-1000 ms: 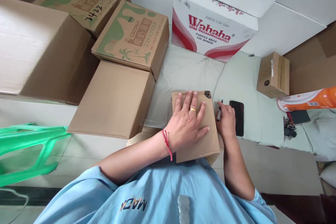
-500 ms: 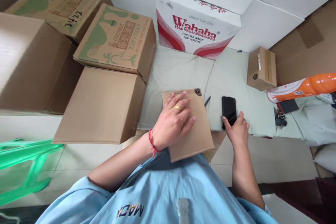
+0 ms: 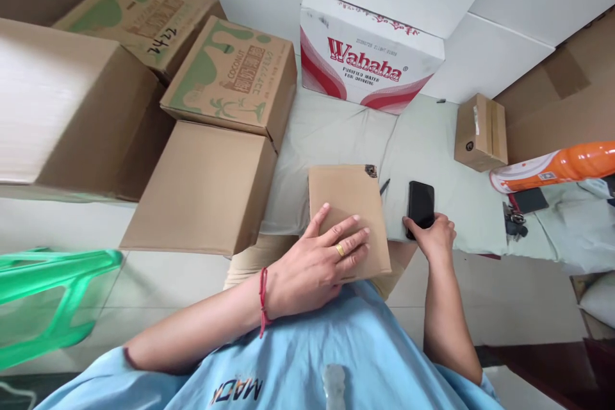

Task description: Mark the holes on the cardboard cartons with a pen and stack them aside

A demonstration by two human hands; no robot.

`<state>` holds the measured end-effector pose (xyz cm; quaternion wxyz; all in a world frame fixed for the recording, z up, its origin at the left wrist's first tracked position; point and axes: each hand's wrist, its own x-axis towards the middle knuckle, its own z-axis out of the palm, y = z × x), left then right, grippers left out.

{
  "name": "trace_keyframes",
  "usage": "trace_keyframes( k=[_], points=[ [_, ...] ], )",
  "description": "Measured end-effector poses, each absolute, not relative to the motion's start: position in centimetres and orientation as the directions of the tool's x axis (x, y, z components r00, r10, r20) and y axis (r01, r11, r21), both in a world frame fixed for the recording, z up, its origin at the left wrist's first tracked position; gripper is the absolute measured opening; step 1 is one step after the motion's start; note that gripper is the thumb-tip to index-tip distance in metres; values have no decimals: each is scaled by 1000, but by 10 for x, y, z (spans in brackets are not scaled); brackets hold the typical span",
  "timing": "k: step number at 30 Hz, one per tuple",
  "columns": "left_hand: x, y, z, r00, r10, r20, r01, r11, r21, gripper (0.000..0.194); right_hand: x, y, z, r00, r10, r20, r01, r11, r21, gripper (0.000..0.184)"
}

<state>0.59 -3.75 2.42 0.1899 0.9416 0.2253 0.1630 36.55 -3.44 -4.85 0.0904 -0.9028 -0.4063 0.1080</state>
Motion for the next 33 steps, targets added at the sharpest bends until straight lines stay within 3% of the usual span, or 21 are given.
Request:
trace_keyframes(
  k=[4, 7, 11, 14, 19, 22, 27, 33],
  points=[
    [-11, -32, 22, 825, 531, 194, 394, -786, 476, 65, 375, -41, -43, 678, 724, -128, 660, -675, -330, 101],
    [-12, -32, 21, 808, 548, 215, 403, -781, 477, 60, 380, -43, -41, 664, 734, -143, 610, -642, -465, 93],
    [-4, -35, 18, 792, 564, 234, 421, -782, 460, 56, 366, -44, -38, 631, 755, -177, 465, -551, -693, 86],
    [-1, -37, 17, 786, 575, 229, 437, -778, 452, 54, 332, -52, -21, 591, 803, -77, 436, -398, -807, 90],
    [2, -38, 15, 767, 595, 242, 461, -772, 438, 57, 253, -67, 28, 364, 899, 244, 710, -98, -698, 86],
    [4, -39, 15, 756, 602, 258, 468, -772, 430, 57, 217, -67, 44, 264, 889, 375, 782, 31, -623, 82],
    [5, -40, 15, 751, 602, 270, 466, -773, 430, 47, 197, -62, 43, 213, 898, 384, 798, 67, -599, 84],
    [5, -40, 16, 741, 602, 297, 462, -778, 426, 57, 197, -61, 40, 203, 911, 359, 806, 53, -590, 88]
  ],
)
